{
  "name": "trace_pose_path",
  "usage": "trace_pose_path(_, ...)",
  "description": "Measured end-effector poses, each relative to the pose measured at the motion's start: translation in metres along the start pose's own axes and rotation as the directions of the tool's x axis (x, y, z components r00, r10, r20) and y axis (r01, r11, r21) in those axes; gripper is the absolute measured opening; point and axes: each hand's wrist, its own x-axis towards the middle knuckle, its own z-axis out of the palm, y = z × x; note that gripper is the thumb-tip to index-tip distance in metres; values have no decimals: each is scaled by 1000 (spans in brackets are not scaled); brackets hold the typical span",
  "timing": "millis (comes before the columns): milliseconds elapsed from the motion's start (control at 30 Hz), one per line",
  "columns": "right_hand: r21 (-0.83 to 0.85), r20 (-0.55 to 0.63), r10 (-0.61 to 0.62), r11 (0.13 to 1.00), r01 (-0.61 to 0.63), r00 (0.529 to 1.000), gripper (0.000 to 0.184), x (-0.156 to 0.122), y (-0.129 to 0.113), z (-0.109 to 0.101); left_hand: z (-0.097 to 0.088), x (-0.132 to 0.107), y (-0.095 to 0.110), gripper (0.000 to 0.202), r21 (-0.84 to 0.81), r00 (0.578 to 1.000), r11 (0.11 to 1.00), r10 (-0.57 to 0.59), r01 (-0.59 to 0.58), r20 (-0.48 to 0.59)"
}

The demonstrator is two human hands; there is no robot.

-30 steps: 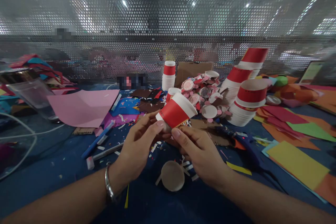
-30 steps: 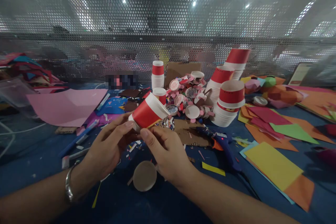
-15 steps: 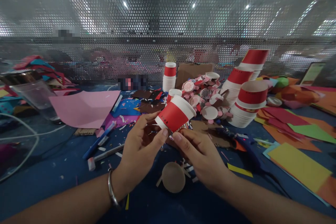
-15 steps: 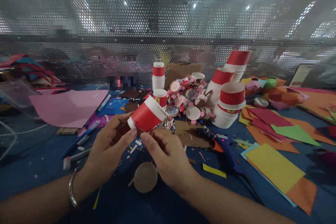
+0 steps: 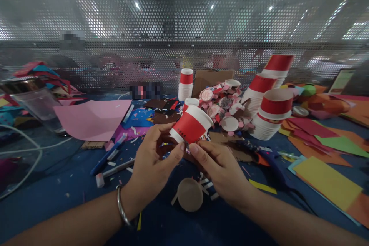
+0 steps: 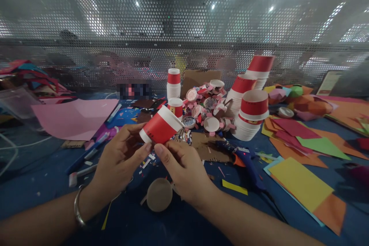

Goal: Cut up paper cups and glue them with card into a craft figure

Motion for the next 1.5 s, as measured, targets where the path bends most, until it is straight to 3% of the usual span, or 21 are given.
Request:
trace_pose_path(300, 79, 20, 56, 995, -57, 998, 46, -1, -6, 2, -4, 2, -3, 40, 71, 997, 995, 73, -72, -9)
trace_pose_path(567, 107, 11, 31, 994, -32, 999, 44, -2, -6, 1, -9, 1, -6, 50, 329, 961, 904, 272, -272, 47)
trace_pose_path(733, 112, 8, 95, 989, -95, 995, 45, -1, -6, -2, -8, 6, -8, 44, 177, 986, 971, 166, -161, -15)
trace_pose_path(933, 128, 65, 145, 980, -153, 987, 50, 0, -2, -3, -8, 11, -3, 43, 127, 991, 988, 101, -90, -84)
trace_pose_path(1200, 218, 45, 147, 964, -153, 988, 51, 0, -7, 1, -6, 0, -7, 43, 194, 980, 961, 195, -196, 23)
trace_pose_path(1333, 243, 33, 128, 961, -132, 991, 52, 0, -8, 1, -3, -6, -8, 43, 233, 984, 957, 178, -176, 10)
trace_pose_path(1500, 273, 24, 99, 957, -101, 995, 48, 0, -6, 2, 1, -3, -3, 40, -34, 999, 999, 28, -27, 28)
